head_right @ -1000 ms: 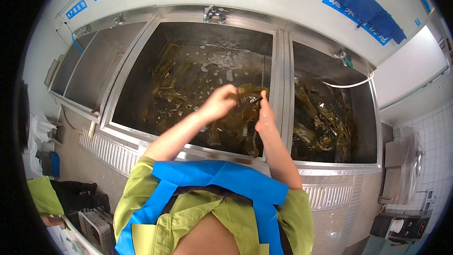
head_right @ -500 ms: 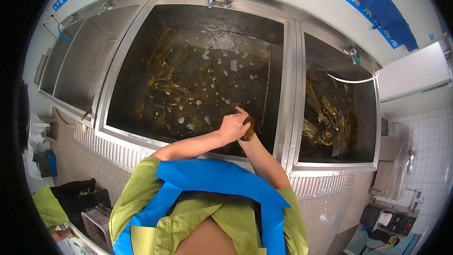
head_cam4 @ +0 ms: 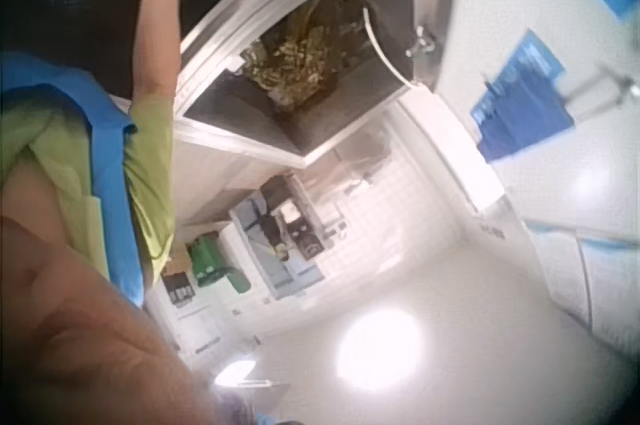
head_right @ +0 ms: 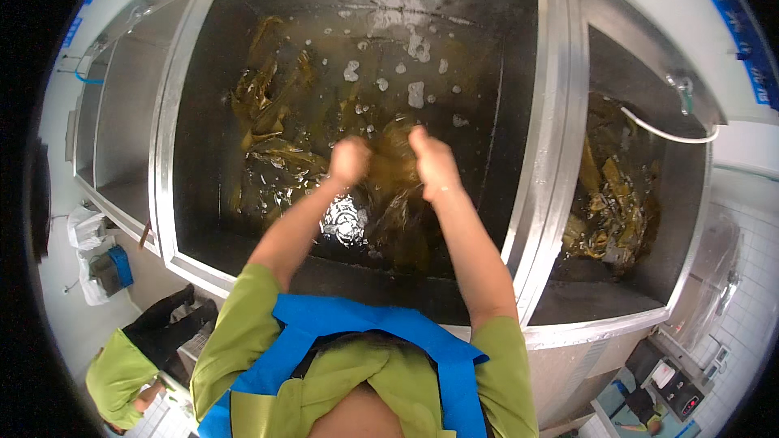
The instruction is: The person repeatedly lifts, rinses, and agitates large sheets of seaweed in a stainless steel sink under running water. They handle the seaweed by hand, turning and spreading it to clean both sides, then return it to the sink. The process continues throughout the clip without a visible final destination for the cleaned seaweed.
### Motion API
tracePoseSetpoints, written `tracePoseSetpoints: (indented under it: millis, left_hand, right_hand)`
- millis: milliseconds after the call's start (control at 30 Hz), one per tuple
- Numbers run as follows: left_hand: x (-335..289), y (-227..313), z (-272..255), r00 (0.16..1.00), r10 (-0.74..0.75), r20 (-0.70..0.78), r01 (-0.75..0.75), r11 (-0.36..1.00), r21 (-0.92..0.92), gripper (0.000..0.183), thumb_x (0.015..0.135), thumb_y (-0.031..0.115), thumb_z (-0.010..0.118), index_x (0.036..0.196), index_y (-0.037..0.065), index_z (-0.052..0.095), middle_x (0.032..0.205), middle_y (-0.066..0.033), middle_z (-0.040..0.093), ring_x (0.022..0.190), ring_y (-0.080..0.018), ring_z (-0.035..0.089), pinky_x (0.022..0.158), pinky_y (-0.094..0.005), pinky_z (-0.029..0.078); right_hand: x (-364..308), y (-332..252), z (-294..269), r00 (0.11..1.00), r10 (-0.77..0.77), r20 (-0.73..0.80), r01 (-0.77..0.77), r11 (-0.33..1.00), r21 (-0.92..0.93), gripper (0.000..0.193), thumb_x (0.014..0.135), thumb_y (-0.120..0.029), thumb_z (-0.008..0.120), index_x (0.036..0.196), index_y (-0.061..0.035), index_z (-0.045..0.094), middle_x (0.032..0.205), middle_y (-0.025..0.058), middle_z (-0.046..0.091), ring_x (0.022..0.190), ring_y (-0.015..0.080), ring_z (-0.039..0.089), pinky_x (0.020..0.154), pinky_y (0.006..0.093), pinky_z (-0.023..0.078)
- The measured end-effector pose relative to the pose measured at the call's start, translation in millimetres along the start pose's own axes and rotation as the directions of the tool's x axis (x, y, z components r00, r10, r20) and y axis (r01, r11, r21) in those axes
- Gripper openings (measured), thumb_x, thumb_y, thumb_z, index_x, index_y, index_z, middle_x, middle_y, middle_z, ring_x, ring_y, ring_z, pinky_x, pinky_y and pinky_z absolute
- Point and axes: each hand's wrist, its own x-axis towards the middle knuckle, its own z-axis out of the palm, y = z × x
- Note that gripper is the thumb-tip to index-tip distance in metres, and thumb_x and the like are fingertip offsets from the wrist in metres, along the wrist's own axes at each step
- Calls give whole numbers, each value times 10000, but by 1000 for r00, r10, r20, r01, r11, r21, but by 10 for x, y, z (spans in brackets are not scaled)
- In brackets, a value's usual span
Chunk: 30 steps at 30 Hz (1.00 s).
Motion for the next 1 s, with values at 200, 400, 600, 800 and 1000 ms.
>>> tracePoseSetpoints:
  millis: [200, 400, 600, 800, 1000]
  left_hand:
    - [347, -1171, 566, 514, -857, -20, 784, 479, -395, 441, 797, 407, 588, 1116, 111, 520, 1160, -229, 507, 974, -421, 533, 775, -479, 473]
    - [483, 834, 1651, 901, -431, 49, 423, 847, -322, 430, 806, 408, 550, 1162, 169, 515, 1397, -118, 257, 1194, -452, 294, 830, -531, 427]
    - [160, 201, 1219, 890, 120, 440, 193, 775, -602, 308, 818, 379, 543, 832, 100, 672, 791, -117, 643, 776, -313, 611, 705, -377, 485]
    - [232, -435, 936, 499, -621, 605, 852, 479, -211, 610, 754, 609, 548, 979, 47, 617, 1178, -236, 509, 985, -316, 549, 771, -442, 458]
    - [-70, 1342, 986, 993, -5, 118, 95, 627, -773, 90, 780, 108, 519, 851, 53, 526, 829, -167, 543, 794, -315, 530, 686, -407, 429]
  right_hand:
    - [1379, 521, -950, 770, -4, -638, -148, 971, -186, 554, 909, -323, 482, 1337, -45, 265, 1348, 201, 335, 1213, 342, 361, 928, 441, 353]
    - [1579, 2161, -781, 984, 153, -91, -160, 540, -826, 624, 882, -320, 480, 1386, -102, 184, 1251, 231, 436, 1103, 387, 454, 916, 432, 366]
    - [965, 2911, -1313, 974, 225, 25, -90, 490, -867, 325, 865, -223, 455, 1133, -43, 419, 1063, 214, 497, 1017, 301, 468, 911, 399, 343]
    - [877, 2425, -1070, 739, 377, -558, -232, 920, 314, 272, 807, -121, 576, 1071, -58, 556, 1232, 121, 462, 1224, 271, 354, 1069, 428, 182]
    - [1279, 2351, -1046, 960, 177, 216, -278, 519, 809, 540, 883, -386, 484, 1264, -17, 383, 1140, 129, 507, 934, 243, 537, 833, 379, 428]
